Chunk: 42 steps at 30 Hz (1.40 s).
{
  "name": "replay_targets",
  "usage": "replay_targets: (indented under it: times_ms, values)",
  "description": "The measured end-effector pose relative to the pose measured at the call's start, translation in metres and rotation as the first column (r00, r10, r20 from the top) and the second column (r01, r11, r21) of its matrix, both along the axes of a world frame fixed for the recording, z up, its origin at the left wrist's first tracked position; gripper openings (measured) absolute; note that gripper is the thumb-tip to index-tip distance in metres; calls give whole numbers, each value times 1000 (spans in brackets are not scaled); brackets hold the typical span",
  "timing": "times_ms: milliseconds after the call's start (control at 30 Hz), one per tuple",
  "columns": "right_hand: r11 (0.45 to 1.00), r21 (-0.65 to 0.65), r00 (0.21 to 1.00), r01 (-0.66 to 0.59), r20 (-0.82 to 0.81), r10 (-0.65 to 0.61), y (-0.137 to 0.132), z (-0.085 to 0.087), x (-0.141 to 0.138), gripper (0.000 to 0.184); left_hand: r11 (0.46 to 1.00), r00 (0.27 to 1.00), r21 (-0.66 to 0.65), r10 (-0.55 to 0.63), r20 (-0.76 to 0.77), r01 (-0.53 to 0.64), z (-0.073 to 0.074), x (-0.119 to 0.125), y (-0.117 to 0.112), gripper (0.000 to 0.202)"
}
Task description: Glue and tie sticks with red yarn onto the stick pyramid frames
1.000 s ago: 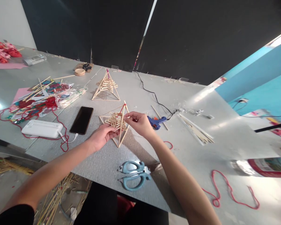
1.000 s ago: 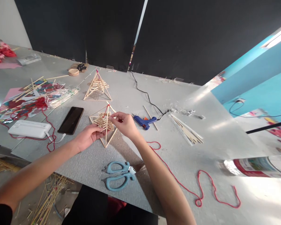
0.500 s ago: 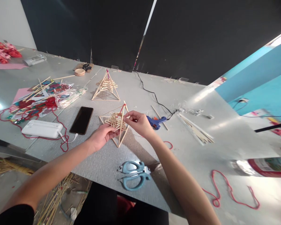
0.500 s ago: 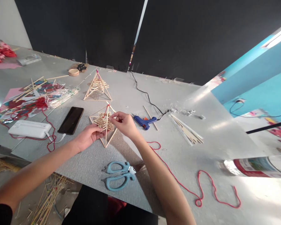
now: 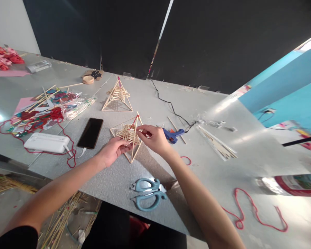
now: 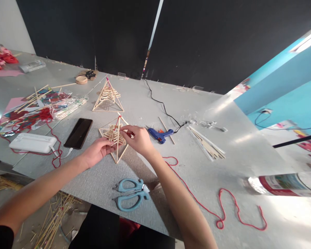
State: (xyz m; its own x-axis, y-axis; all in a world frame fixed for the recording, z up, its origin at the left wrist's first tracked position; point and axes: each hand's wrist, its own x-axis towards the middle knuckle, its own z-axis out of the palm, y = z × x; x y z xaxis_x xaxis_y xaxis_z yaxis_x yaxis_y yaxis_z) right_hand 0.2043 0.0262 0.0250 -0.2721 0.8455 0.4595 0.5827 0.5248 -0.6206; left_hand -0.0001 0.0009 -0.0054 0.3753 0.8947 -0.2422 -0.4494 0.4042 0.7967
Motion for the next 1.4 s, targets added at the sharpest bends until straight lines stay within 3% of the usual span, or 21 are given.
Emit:
replay_targets:
  times_ms: [300,533,700,900,1067,1267,1400]
  values:
    - [966,240,970,-100,239,41,-5,1,6,31,1000,999,9,-11,32,11,-1,0,1,30]
    - [838,499,848,-220,522,-88,-1,-4,16,35,1000,1000,2,-13,28,13,-1,0,2,28]
    - [798,543,792,-262,593,-144,1,-5,20,36,1000,999,-1,-10,45,10,-3,0,3,26]
    - [766,576,811,-285,571,-127,3,-9,25,36,1000,997,-18,1,72,0,-2,0,4,26]
    - [810,540,864,-229,497,-87,5,-14,24,41,1000,997,-22,16,78,-15,1,0,3,23]
    - [904,415,971,-105,241,3,3,-14,19,45,1000,997,9,-8,74,7,-2,0,3,24]
    - [951,308,994,-31,105,-1,3,-10,17,37,999,999,19,-33,43,32,-4,-1,5,29]
